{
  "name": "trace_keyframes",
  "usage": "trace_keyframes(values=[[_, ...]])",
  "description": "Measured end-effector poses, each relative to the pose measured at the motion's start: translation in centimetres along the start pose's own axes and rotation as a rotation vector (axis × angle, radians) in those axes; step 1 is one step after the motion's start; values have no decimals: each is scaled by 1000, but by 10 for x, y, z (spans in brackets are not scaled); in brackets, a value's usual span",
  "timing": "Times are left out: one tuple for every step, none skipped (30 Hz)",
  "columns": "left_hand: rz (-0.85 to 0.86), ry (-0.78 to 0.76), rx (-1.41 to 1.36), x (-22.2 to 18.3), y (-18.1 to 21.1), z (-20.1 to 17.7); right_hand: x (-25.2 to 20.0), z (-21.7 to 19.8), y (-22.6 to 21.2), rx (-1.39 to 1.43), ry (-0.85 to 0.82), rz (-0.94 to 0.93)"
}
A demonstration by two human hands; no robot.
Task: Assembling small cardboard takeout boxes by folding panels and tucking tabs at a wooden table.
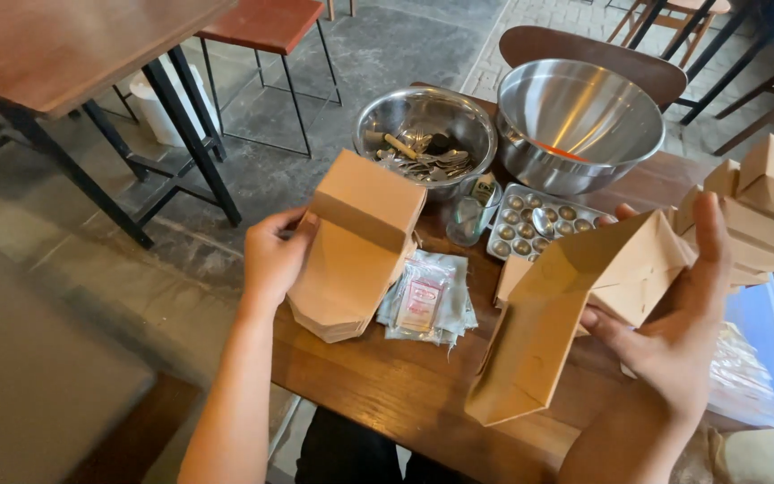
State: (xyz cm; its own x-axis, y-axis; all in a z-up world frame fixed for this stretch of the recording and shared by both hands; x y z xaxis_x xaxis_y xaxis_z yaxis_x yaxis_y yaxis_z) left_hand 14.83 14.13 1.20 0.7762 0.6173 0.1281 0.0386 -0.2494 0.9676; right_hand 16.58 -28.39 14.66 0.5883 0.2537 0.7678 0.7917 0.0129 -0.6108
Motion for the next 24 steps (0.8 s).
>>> trace_keyframes(values=[[2,-3,1,1,-4,2,-1,0,2,-1,4,0],[46,23,153,1,-5,3,-2,1,6,27,-3,22],[90,50,305,0,-6,4,-4,1,10,55,-10,44],[90,46,306,0,-5,4,-3,2,7,53,-8,47],[92,13,379,0,-5,7,-2,5,6,60,-24,65],[91,-19,452,-2,-5,9,-1,9,5,69,-43,84],[87,-19,453,-4,-1,8,-1,8,5,70,-45,87],[22,-40,489,-4,-1,8,-1,9,6,79,-59,98],[-44,-61,524,-5,-1,7,0,10,7,88,-73,109],[-44,-61,526,-2,-7,6,1,10,6,89,-72,110],[45,-6,612,1,-4,3,2,11,5,65,-88,115],[138,47,696,6,-1,2,3,11,4,38,-101,119],[141,45,697,0,7,1,5,11,3,36,-98,120],[166,75,612,-7,19,-2,4,11,4,17,-98,143],[191,103,526,-13,30,-5,4,10,4,-2,-98,167],[193,94,525,-18,33,-4,4,10,6,-8,-93,172],[302,147,513,-25,45,-5,5,10,7,4,-87,166],[416,201,496,-33,58,-6,6,9,7,14,-78,155],[422,194,491,-46,69,1,6,9,5,7,-71,155],[515,180,436,-62,85,7,6,10,5,42,-56,168],[606,167,378,-79,101,14,6,10,5,77,-42,182],[611,159,373,-92,110,24,6,7,8,70,-35,183],[630,-34,250,-106,118,44,6,8,7,140,-62,133],[645,-230,125,-122,127,64,6,8,4,206,-86,84]])
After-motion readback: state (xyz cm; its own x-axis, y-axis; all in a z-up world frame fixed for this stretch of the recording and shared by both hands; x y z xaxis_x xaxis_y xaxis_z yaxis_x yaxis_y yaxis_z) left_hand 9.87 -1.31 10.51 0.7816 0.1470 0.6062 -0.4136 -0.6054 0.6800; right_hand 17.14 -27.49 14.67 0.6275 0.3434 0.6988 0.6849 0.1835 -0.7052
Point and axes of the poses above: each hand's wrist, its own x-axis towards the middle knuckle, its own z-axis out of the palm, y = z × x, the point moved 8 cm from there along x, towards the middle knuckle, and after that the axes turned 3 degrees about -z, right-handed, at the moved point
